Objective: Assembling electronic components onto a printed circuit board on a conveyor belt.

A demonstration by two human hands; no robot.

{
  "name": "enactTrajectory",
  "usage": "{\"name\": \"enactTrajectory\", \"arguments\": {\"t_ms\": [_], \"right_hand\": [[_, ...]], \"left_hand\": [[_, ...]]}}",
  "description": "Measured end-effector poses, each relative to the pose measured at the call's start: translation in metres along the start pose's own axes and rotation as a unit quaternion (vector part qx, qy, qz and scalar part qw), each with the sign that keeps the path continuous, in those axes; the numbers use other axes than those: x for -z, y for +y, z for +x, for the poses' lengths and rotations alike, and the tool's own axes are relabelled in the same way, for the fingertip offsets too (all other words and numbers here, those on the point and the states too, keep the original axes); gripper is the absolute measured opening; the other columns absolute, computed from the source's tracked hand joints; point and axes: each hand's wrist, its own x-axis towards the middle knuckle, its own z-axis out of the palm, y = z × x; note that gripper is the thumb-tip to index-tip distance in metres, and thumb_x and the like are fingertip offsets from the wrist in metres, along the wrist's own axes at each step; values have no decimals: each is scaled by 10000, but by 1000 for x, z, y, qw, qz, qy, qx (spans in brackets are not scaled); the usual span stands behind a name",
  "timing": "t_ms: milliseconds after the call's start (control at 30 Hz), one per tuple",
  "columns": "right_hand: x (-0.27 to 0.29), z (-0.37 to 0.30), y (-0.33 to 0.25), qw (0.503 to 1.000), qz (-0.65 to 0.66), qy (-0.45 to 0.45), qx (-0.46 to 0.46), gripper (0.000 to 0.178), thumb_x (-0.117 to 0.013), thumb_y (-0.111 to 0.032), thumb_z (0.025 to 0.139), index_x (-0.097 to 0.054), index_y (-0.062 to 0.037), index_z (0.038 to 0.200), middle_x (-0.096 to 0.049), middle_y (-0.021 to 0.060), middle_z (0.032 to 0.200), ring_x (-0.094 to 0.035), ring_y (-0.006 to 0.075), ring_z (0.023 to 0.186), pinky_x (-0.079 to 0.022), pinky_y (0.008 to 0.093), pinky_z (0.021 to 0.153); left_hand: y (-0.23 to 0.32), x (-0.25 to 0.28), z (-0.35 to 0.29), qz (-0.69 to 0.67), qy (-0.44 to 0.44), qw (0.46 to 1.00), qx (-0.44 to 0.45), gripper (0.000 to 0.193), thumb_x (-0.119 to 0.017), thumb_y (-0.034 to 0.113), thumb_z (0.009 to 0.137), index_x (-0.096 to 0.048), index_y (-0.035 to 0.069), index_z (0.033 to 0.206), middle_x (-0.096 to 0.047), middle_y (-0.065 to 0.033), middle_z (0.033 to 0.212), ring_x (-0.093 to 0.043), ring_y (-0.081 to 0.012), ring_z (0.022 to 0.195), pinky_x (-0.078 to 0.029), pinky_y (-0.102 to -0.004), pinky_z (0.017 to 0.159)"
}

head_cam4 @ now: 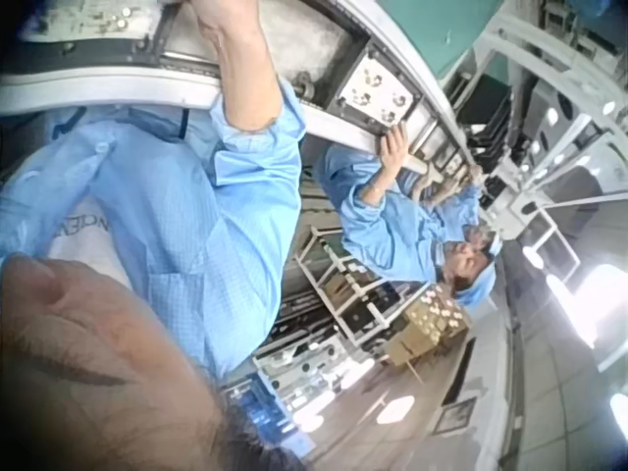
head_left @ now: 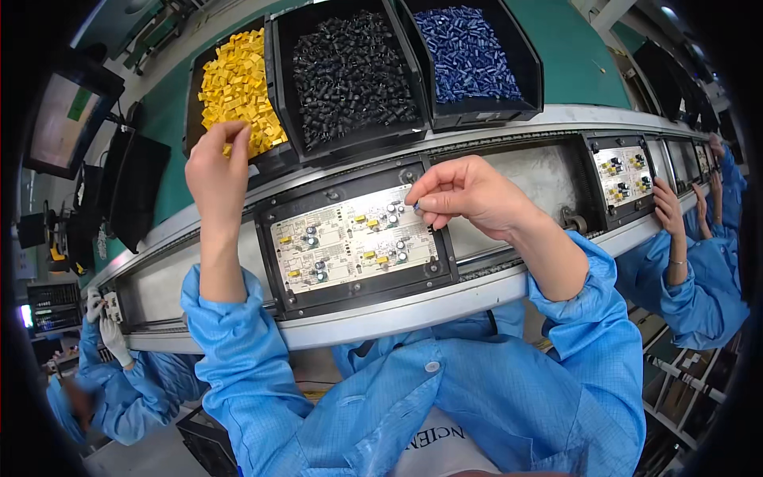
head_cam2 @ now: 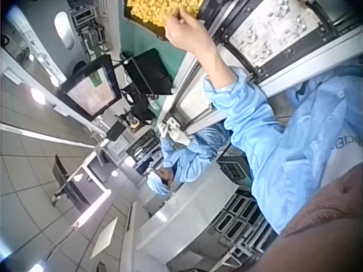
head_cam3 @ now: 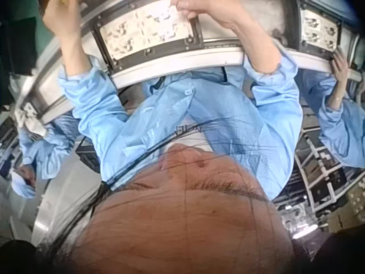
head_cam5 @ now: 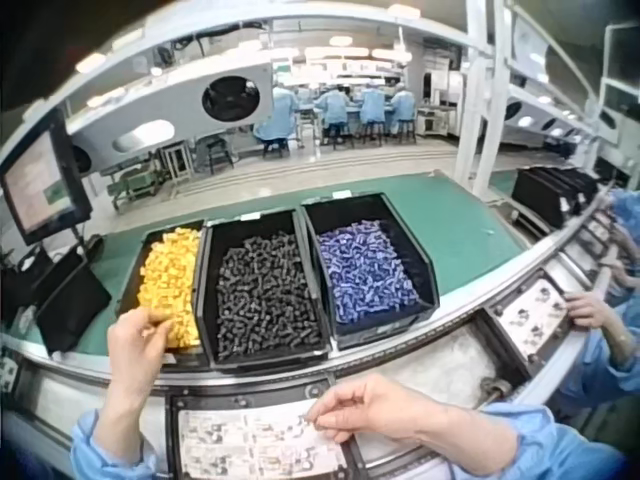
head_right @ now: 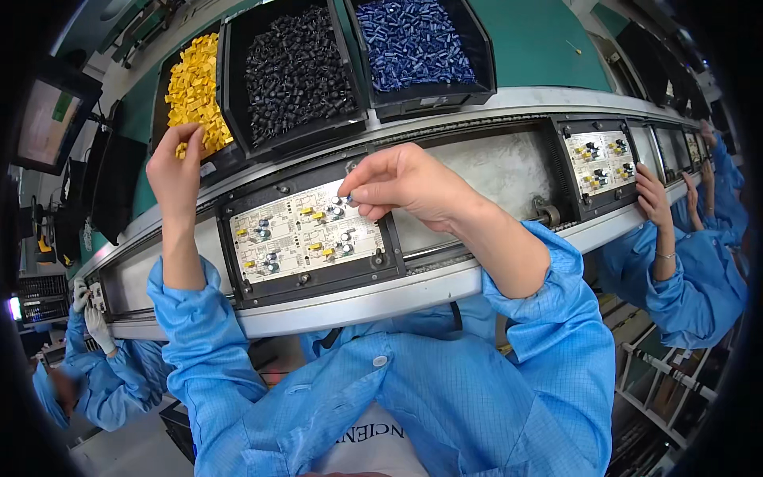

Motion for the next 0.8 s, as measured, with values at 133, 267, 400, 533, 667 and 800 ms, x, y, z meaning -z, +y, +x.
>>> {"name": "enactTrajectory", "arguments": {"t_ms": [133,267,400,533,667,800], "right_hand": [[-4,-1,7,997,-74,9,30,96,-658,-35,931,-685,36,989,-704,73,873,-653,93,739,-553,212,690],[-18,-8,-5,945,-327,0,23,82,-708,-37,862,-692,20,920,-697,73,839,-658,136,727,-533,265,665],[-20,-8,7,871,-471,18,141,102,-742,-38,773,-715,-15,869,-660,87,785,-652,225,738,-510,333,667],[-22,-9,15,855,-497,41,144,90,-741,-45,768,-725,-22,853,-654,95,772,-646,254,756,-514,345,680],[-22,-9,17,840,-522,57,135,85,-747,-66,771,-730,-29,846,-665,100,788,-654,265,761,-516,353,680],[-20,-8,20,831,-535,56,142,87,-749,-71,768,-731,-33,844,-668,100,789,-656,274,759,-517,361,677]], "left_hand": [[35,17,-39,-109,-4,994,-24,84,-733,14,835,-693,4,908,-691,-101,830,-660,-225,760,-513,-320,707],[39,25,-69,-151,-32,988,-6,81,-716,-18,837,-685,-5,910,-676,-100,830,-640,-208,744,-506,-300,700],[40,23,-75,-193,-59,979,37,92,-710,-24,836,-682,-7,922,-664,-100,819,-624,-195,727,-495,-283,679],[41,21,-75,-199,-60,978,3,97,-714,-21,832,-685,-1,922,-667,-88,814,-615,-189,719,-488,-281,661],[40,21,-76,-204,-65,977,0,98,-718,-15,829,-687,0,921,-668,-82,812,-610,-185,717,-485,-277,657],[39,18,-77,-207,-62,976,-4,101,-722,-11,826,-687,0,920,-667,-83,811,-607,-183,715,-484,-277,655]]}}
